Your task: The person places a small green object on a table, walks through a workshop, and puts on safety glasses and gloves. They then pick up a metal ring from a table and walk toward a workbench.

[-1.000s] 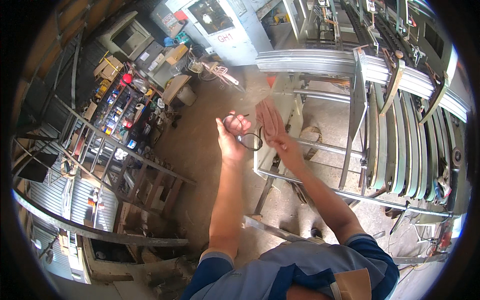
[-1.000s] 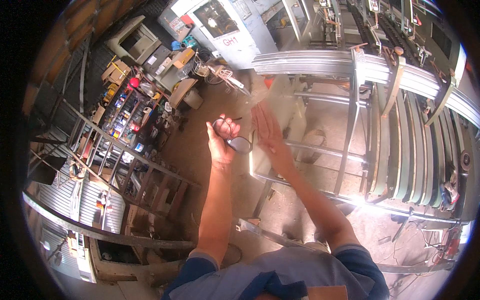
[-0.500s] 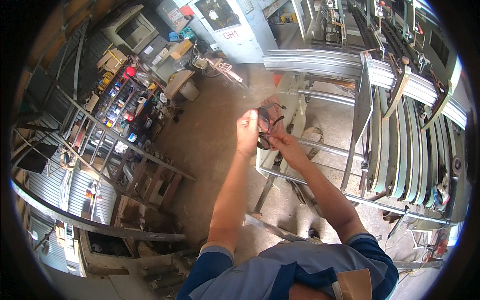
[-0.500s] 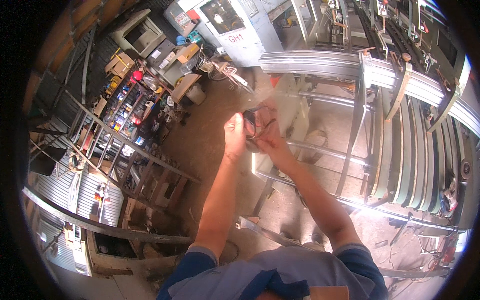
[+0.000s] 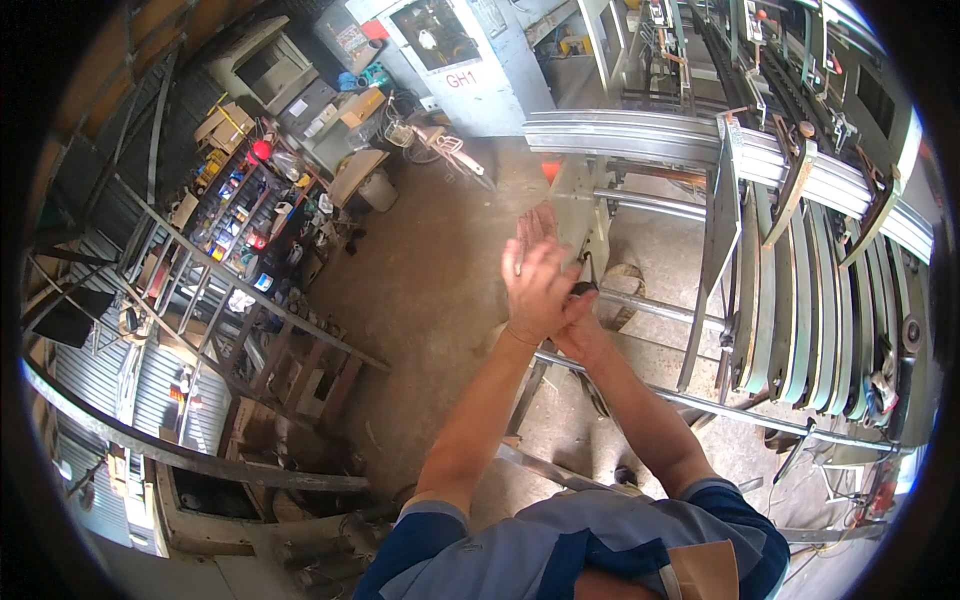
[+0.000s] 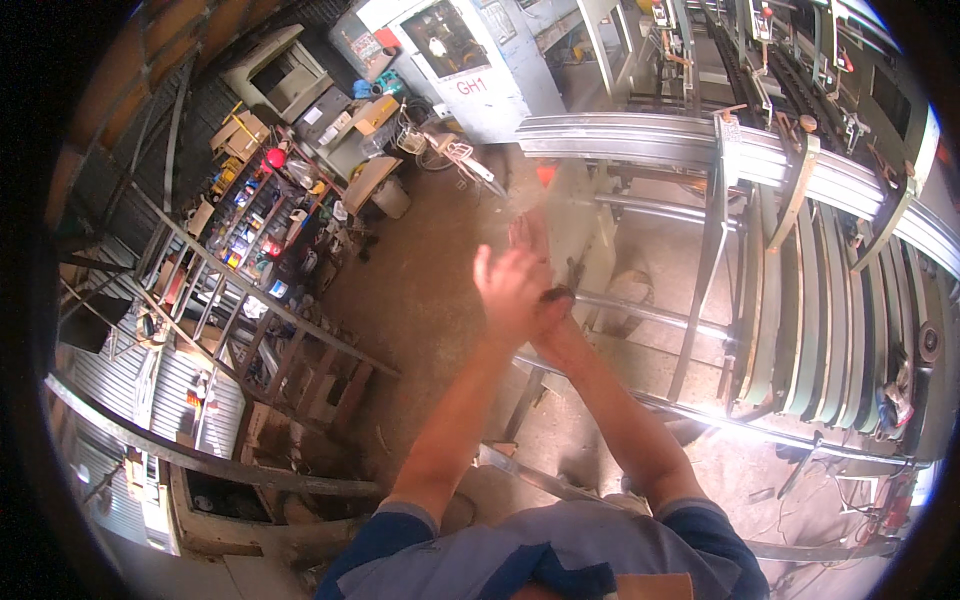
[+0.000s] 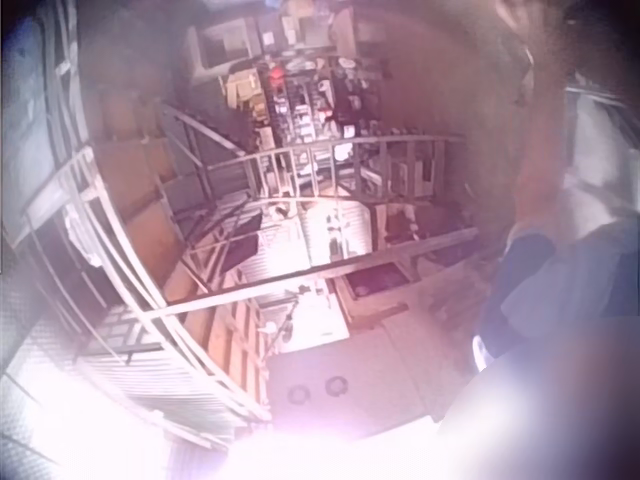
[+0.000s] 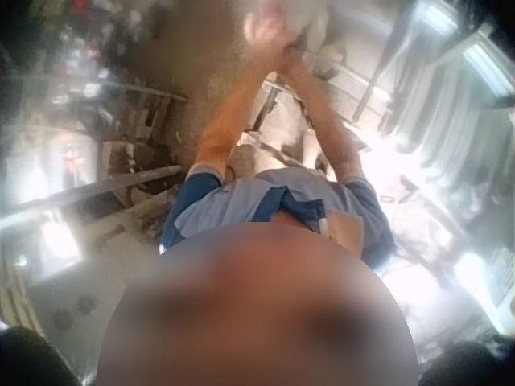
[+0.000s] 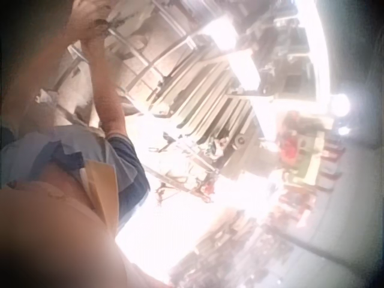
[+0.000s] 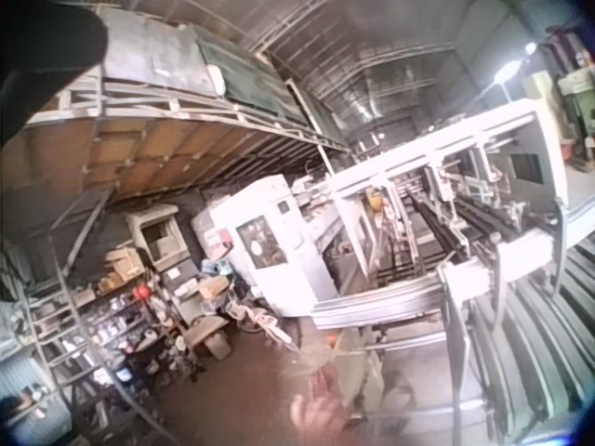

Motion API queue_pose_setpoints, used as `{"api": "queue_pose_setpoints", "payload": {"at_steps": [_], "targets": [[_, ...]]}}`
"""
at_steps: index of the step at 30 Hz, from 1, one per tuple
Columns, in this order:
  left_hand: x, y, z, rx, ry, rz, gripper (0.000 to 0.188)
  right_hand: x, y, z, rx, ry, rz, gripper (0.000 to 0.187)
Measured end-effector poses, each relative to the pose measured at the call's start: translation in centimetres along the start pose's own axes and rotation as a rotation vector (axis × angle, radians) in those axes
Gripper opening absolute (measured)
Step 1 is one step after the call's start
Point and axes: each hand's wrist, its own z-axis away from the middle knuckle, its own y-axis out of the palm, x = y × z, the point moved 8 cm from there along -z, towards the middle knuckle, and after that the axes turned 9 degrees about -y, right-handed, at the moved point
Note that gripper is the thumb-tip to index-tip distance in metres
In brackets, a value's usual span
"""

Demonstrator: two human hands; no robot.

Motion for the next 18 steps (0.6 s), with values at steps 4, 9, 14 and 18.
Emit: {"api": "queue_pose_setpoints", "payload": {"at_steps": [4, 9, 14, 18], "targets": [[2.5, -1.0, 1.7, -0.168, -0.544, 0.157, 0.07, 1.2, 0.1, -0.9, -0.016, -0.071, 0.139, 0.032], [4.8, 5.1, 7.1, 0.013, -1.182, 1.582, 0.057, 3.6, -0.2, -1.2, -0.043, -0.012, 0.565, 0.022], [6.0, 5.9, 8.5, 0.079, -1.206, 1.935, 0.054, 5.4, 5.3, -1.1, 0.454, -0.328, 1.168, 0.016], [6.2, 5.5, 9.4, -0.17, -1.274, 1.866, 0.051, 5.5, 8.3, -0.8, 0.702, -0.555, 1.521, 0.026]]}}
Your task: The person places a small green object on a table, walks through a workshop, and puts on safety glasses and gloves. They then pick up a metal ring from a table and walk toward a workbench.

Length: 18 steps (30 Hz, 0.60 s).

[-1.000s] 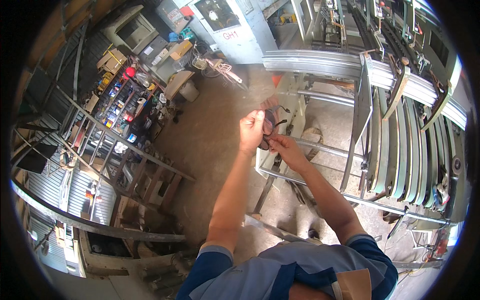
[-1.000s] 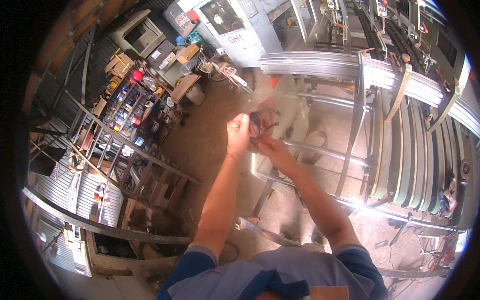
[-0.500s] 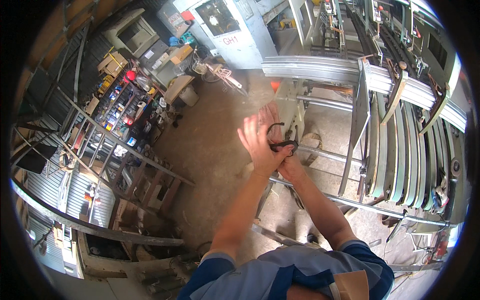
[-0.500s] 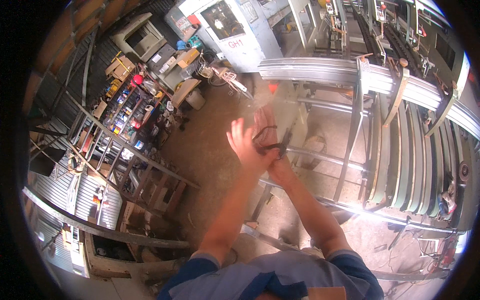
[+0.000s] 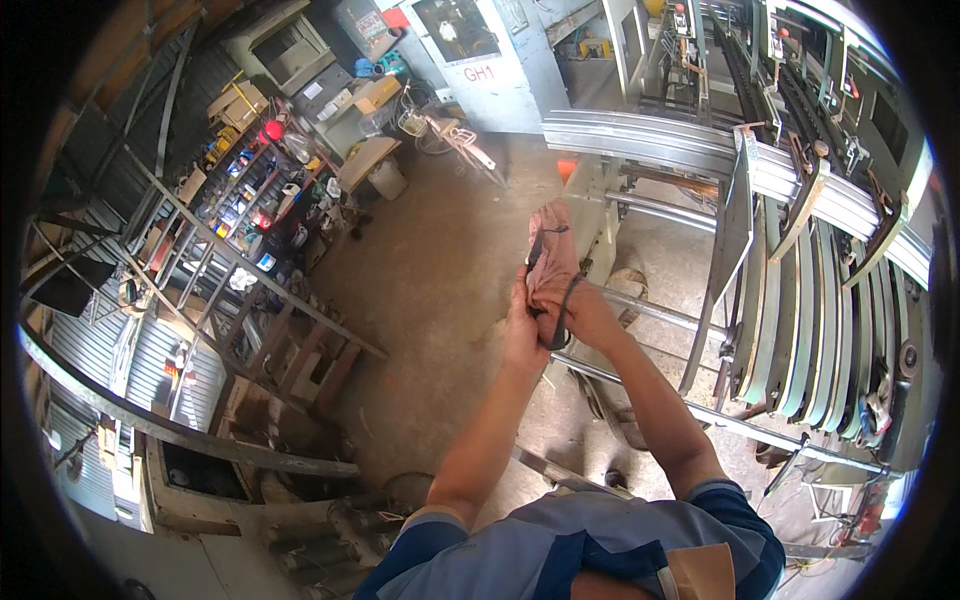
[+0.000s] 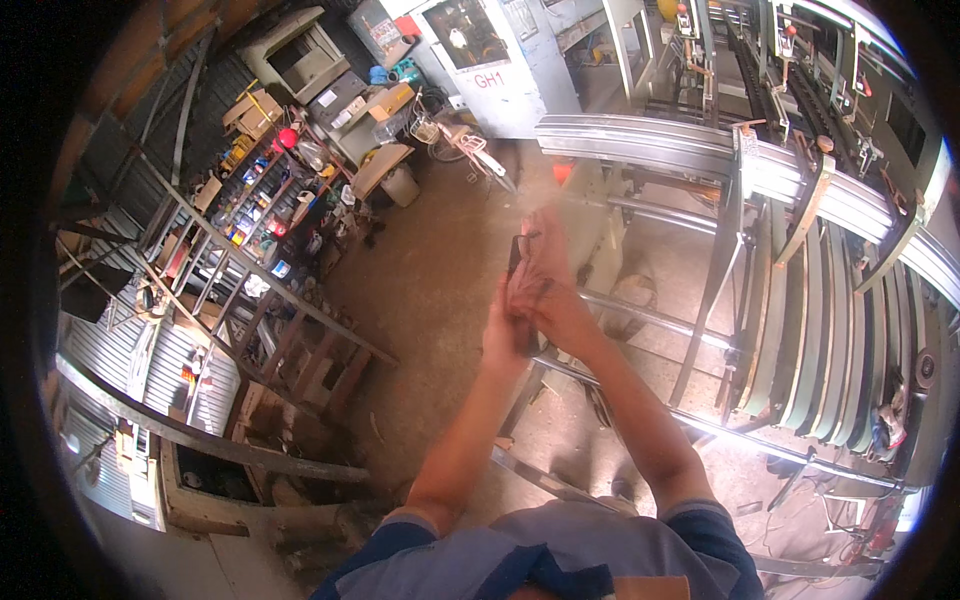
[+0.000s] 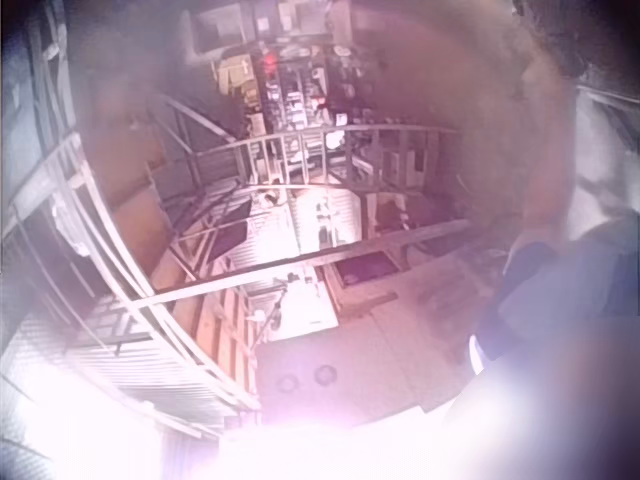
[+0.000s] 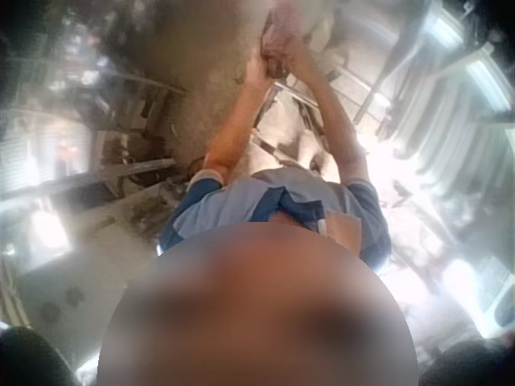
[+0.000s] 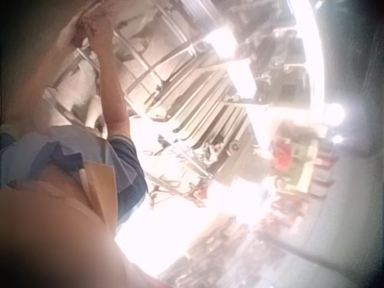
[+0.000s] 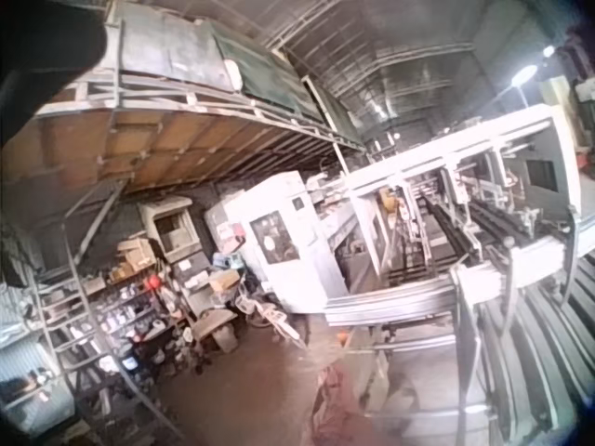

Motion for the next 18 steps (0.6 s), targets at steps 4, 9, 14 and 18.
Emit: {"api": "queue_pose_setpoints", "payload": {"at_steps": [4, 9, 14, 18], "targets": [[-1.9, 1.0, 0.7, 0.051, 0.221, -0.033, 0.048, -0.4, -0.9, -0.4, -0.106, 0.058, 0.114, 0.024], [-1.5, 1.0, 0.0, 0.068, 0.099, -0.114, 0.041, -0.7, -0.6, -0.1, -0.219, 0.111, 0.105, 0.027], [-0.7, 0.8, 0.2, -0.01, 0.002, -0.28, 0.038, -1.4, -0.7, -1.1, -0.268, 0.106, 0.164, 0.025], [-2.2, 1.0, 0.2, -0.064, -0.011, -0.349, 0.042, -1.3, -0.6, -2.2, -0.166, 0.012, 0.094, 0.024]]}}
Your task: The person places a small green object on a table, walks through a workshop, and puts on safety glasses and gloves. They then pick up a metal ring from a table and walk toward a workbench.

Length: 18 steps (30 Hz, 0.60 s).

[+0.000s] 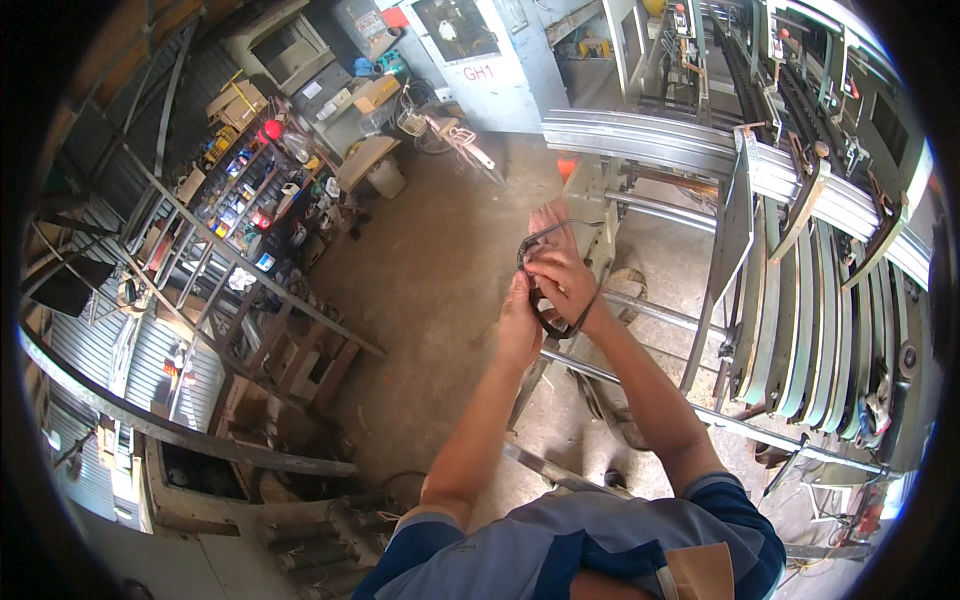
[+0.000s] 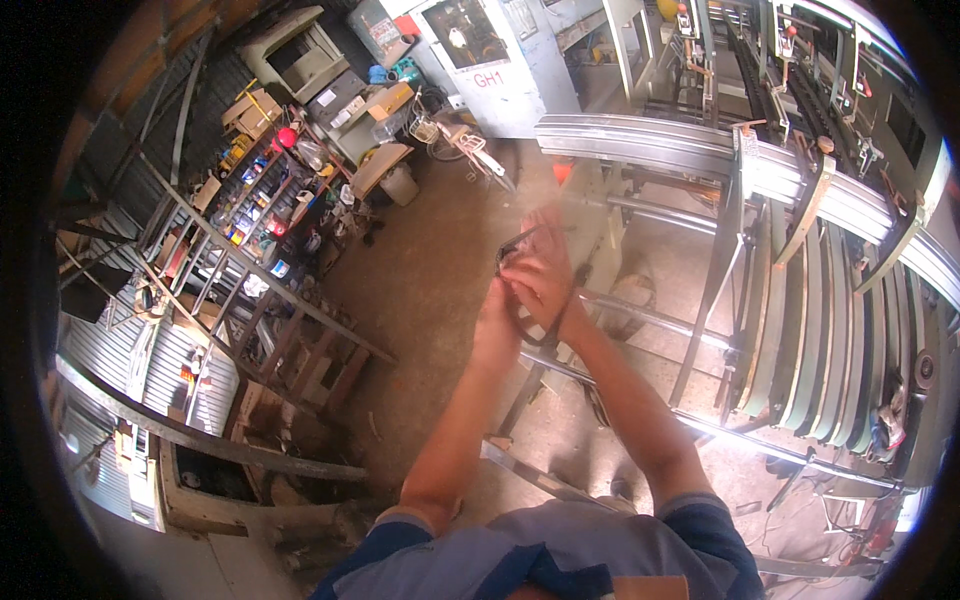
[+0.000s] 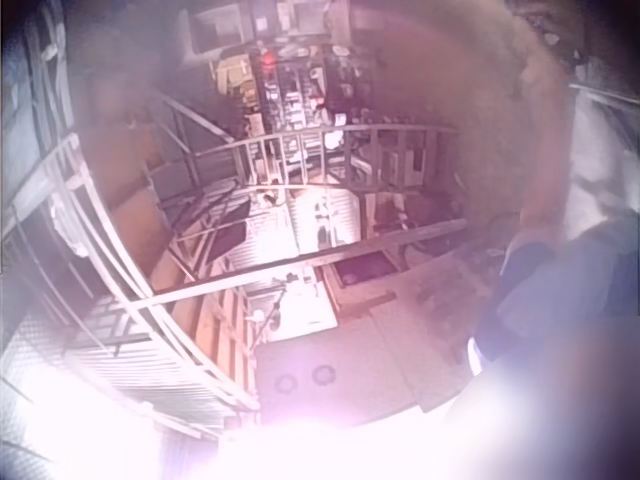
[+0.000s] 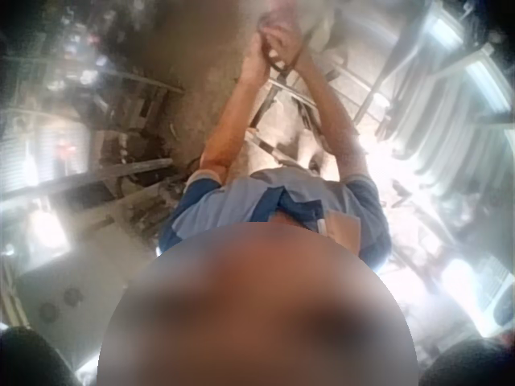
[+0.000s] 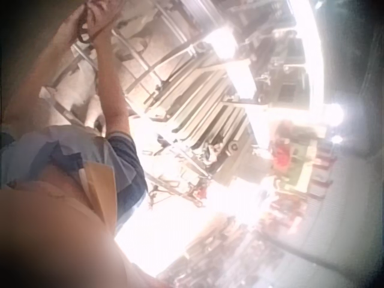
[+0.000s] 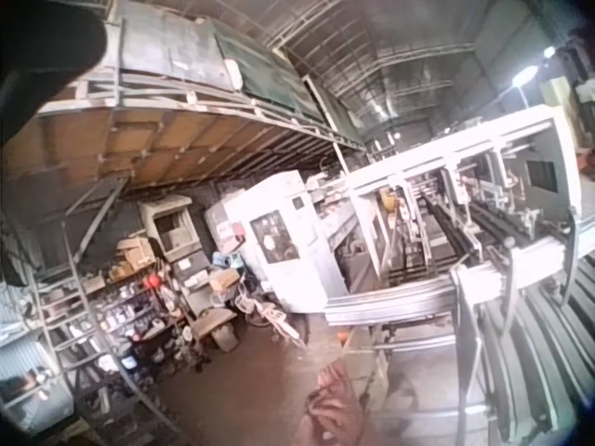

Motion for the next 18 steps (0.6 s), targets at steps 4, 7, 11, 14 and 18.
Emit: {"api": "queue_pose_setpoints", "payload": {"at_steps": [4, 7, 11, 14, 18], "targets": [[-1.6, -0.7, 0.1, -0.01, 0.058, -0.093, 0.046, 0.0, 0.0, -0.1, 0.124, -0.035, 0.031, 0.024], [-0.8, -0.9, -0.3, 0.003, -0.01, -0.078, 0.053, -0.5, -1.2, -0.3, -0.058, 0.033, 0.098, 0.021], [0.0, -0.9, -0.5, 0.031, -0.06, 0.011, 0.057, 1.1, 0.7, 0.0, 0.056, -0.13, 0.02, 0.02], [-1.1, -1.2, -0.3, -0.046, 0.063, -0.11, 0.048, -1.0, 0.5, 0.7, 0.036, 0.12, 0.063, 0.022], [-0.8, -0.5, -0.4, 0.052, -0.02, -0.11, 0.048, -0.4, 0.3, 0.3, -0.022, 0.02, 0.167, 0.028]]}}
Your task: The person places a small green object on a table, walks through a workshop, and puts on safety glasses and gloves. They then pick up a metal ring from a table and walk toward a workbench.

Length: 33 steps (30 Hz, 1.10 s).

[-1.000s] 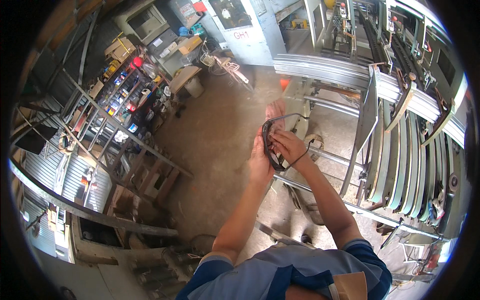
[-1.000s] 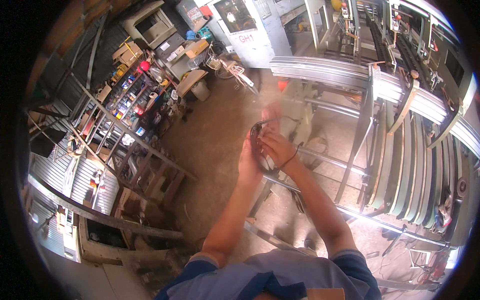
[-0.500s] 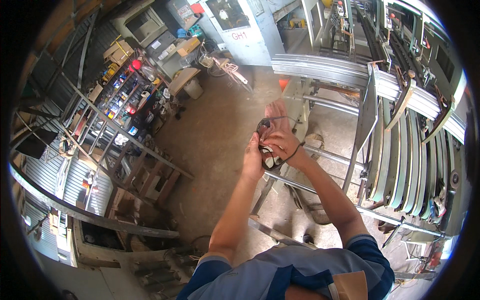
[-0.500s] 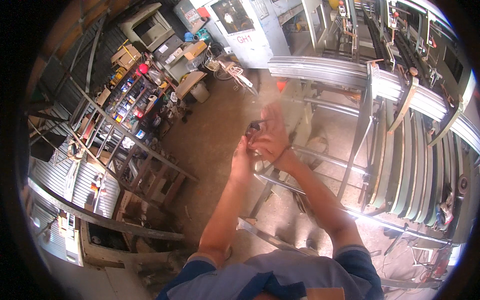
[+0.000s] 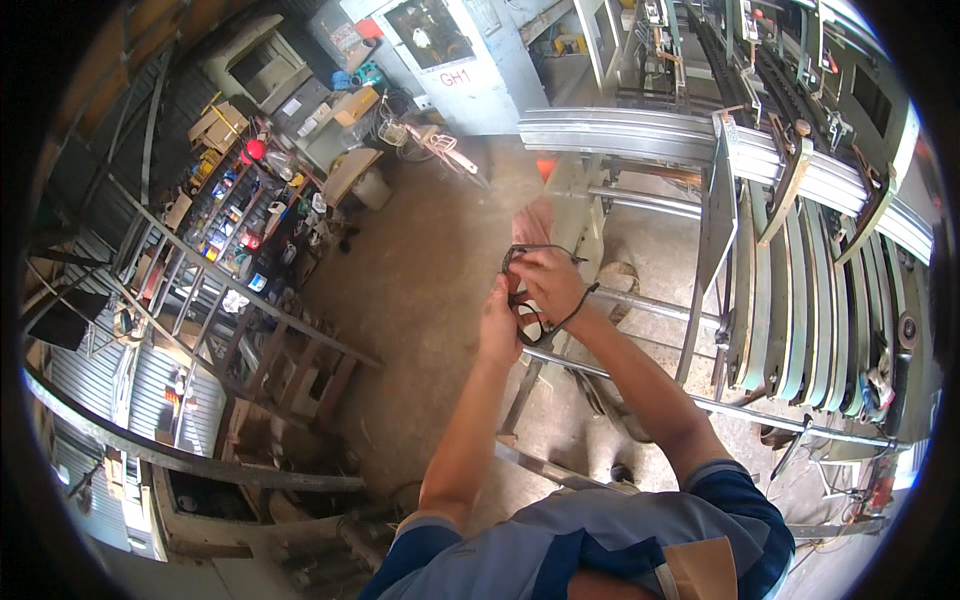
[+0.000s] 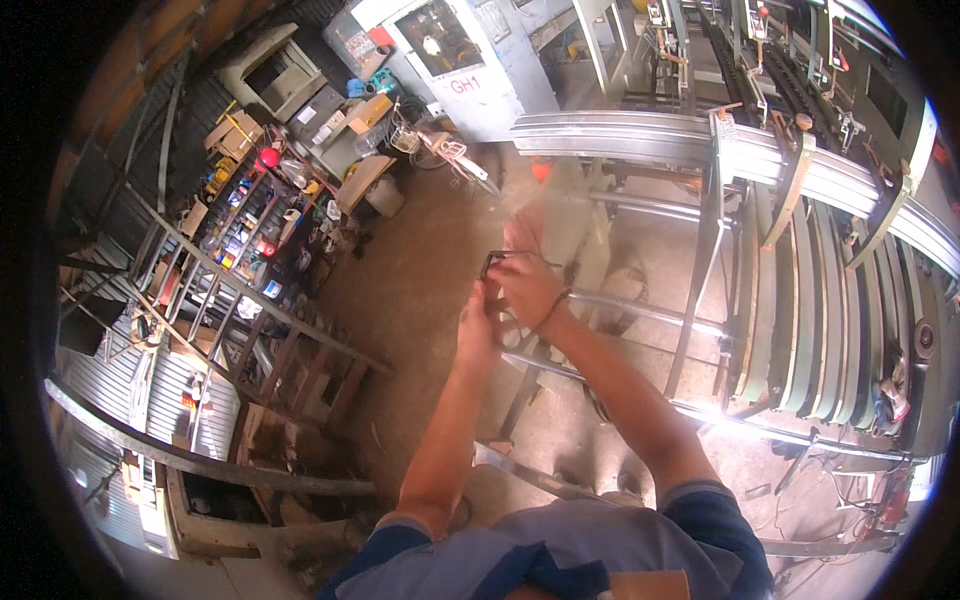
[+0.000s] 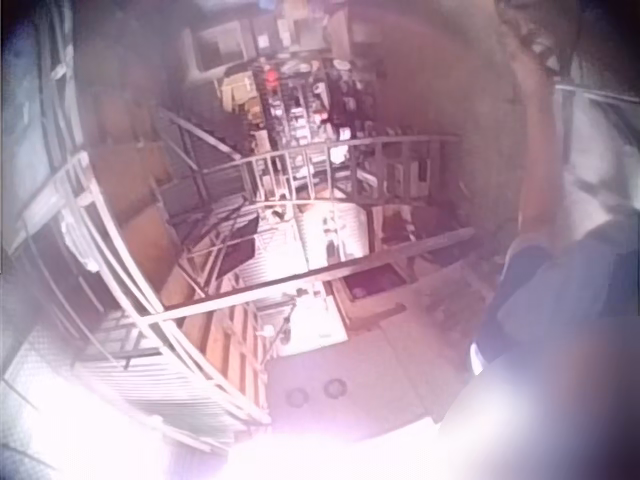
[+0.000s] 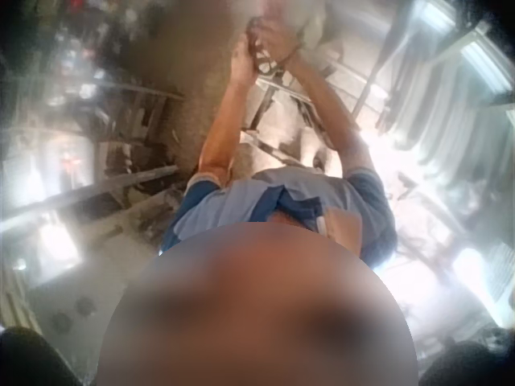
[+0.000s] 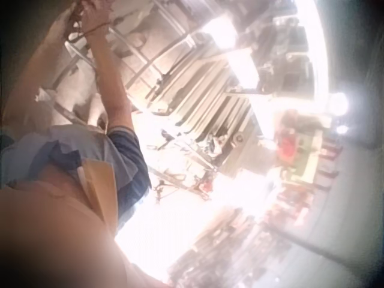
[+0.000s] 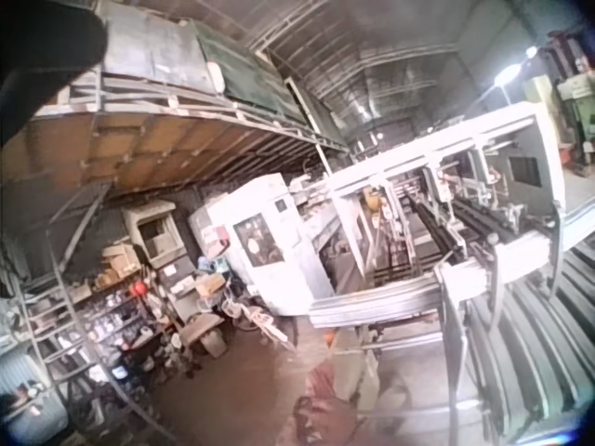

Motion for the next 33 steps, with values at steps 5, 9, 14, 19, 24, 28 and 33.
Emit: {"api": "queue_pose_setpoints", "payload": {"at_steps": [5, 9, 14, 19, 24, 28, 33], "targets": [[0.3, -0.8, 0.0, -0.088, -0.028, -0.038, 0.048, 1.1, 0.2, 0.0, 0.094, -0.059, -0.121, 0.021], [0.6, -1.2, -0.2, -0.117, -0.033, 0.012, 0.045, -0.4, 0.3, 0.3, 0.069, 0.181, -0.008, 0.02], [-0.4, -1.4, -0.2, -0.08, 0.091, 0.018, 0.044, 0.4, 1.6, 0.3, 0.038, 0.067, -0.213, 0.021], [1.9, -1.9, -0.3, -0.087, -0.12, 0.132, 0.044, -0.2, 1.1, 0.0, 0.049, 0.086, 0.024, 0.018], [1.3, -2.2, -0.2, -0.06, -0.033, 0.043, 0.046, -0.7, 0.5, -0.3, -0.059, 0.087, 0.028, 0.037], [1.8, -2.4, -0.2, -0.082, -0.036, 0.066, 0.049, -1.5, 2.2, 0.3, 0.0, 0.069, -0.047, 0.021], [0.6, -3.4, 0.4, -0.128, -0.002, 0.005, 0.052, -1.4, 1.9, 2.5, -0.039, -0.003, -0.173, 0.018]]}}
